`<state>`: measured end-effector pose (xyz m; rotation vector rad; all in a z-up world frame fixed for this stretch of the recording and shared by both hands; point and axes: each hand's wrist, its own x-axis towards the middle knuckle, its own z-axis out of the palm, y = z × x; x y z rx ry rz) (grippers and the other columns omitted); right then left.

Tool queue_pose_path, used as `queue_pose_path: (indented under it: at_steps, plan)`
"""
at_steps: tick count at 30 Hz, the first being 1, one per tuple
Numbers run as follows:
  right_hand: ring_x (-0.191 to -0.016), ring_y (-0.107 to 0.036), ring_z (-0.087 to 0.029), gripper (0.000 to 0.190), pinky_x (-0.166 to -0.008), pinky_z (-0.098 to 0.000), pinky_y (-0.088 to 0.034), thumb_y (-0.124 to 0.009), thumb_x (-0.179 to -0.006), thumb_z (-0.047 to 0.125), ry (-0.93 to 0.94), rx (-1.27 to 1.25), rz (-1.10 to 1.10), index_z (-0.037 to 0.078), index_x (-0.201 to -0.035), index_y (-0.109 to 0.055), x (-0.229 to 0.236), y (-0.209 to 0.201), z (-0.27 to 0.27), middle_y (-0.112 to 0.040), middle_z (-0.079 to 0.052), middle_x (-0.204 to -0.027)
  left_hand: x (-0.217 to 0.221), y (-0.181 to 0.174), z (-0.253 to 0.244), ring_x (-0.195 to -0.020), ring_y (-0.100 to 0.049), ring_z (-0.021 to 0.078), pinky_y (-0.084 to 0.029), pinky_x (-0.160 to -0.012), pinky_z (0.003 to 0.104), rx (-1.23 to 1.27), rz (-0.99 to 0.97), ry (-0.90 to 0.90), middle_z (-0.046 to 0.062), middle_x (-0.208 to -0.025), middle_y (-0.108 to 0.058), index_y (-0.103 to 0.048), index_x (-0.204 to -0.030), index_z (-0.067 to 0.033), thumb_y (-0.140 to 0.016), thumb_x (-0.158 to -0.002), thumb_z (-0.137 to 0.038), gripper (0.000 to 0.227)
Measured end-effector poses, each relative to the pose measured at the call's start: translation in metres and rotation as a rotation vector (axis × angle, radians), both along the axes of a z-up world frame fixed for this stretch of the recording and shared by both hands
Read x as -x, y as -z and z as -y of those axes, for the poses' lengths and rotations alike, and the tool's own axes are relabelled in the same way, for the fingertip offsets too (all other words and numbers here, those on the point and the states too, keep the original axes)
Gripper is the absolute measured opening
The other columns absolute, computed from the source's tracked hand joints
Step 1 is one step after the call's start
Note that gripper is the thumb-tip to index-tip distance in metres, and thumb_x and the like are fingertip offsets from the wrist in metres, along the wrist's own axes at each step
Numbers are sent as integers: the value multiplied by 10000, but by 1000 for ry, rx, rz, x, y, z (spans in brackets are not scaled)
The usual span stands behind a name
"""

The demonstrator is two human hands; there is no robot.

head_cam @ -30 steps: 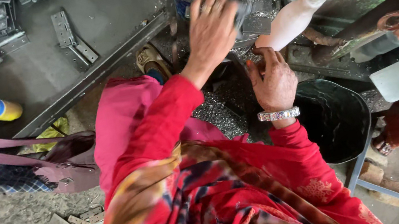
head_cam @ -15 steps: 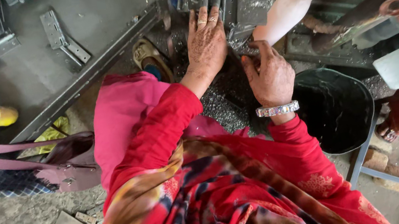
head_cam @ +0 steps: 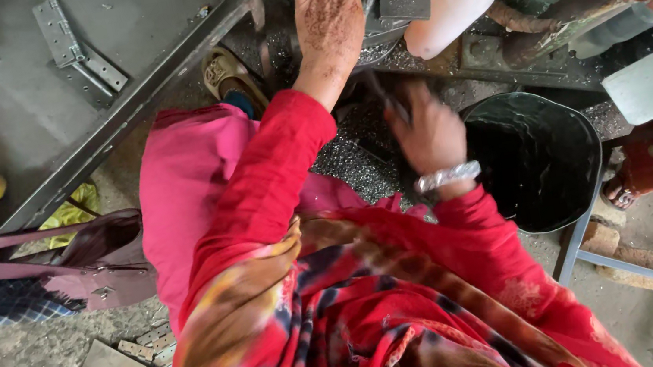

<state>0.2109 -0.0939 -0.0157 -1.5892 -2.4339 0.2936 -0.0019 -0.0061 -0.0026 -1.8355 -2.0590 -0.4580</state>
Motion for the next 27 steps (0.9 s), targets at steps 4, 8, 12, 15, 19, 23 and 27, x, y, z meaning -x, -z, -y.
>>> queue_pose_path:
  at_steps: [4,8,12,15,19,23,27]
  plan:
    - [-838,-699,-468,440,-711,-580,-533,-620,-1008,471,70,166,-49,120,-1271,-589,-9,50,21,-736,-247,-902,0,-1,7,-1407,-449,341,-42,-1201,635,-45,89,22,147,-1450,-562,-683,-1276,19,-539,-979,-272,440]
    - [-821,-684,-497,562,-672,-590,-541,-676,-927,536,6,165,-64,81,-1236,-562,-5,46,11,-716,-272,-900,-2,-2,14,-1459,-429,340,-32,-1239,630,-6,62,5,110,-1549,-507,-662,-1330,-3,-507,-1052,-204,377]
    - [-822,-673,-508,541,-675,-607,-521,-668,-937,539,-35,180,-62,96,-1231,-573,-6,9,-4,-721,-274,-889,-8,-13,9,-1445,-424,335,-34,-1218,643,-4,51,-10,117,-1531,-499,-666,-1310,5,-518,-989,-208,412]
    - [-843,-686,-492,480,-701,-597,-527,-639,-970,508,1,212,-100,94,-1209,-595,-4,8,6,-723,-273,-906,-11,-15,11,-1467,-416,339,-33,-1229,647,124,35,-34,142,-1511,-528,-680,-1290,11,-514,-1020,-202,382]
    - [-852,-685,-489,463,-723,-590,-531,-653,-931,496,113,229,-52,107,-1181,-624,-6,34,12,-722,-268,-911,-9,-17,7,-1440,-439,321,-25,-1231,618,-30,4,-32,142,-1499,-562,-694,-1271,-7,-535,-967,-226,407]
    - [-844,-685,-492,545,-690,-577,-541,-687,-926,512,-35,142,-127,39,-1183,-600,-9,48,14,-710,-282,-930,-6,-14,19,-1432,-448,330,-20,-1233,643,30,41,5,136,-1478,-579,-701,-1264,13,-528,-1014,-218,381]
    - [-838,-679,-499,553,-688,-595,-530,-677,-927,532,-48,192,-47,48,-1181,-591,-9,21,-6,-713,-274,-907,-8,-25,18,-1405,-475,314,-30,-1218,638,23,-46,-26,134,-1457,-589,-716,-1207,-5,-533,-971,-232,375]
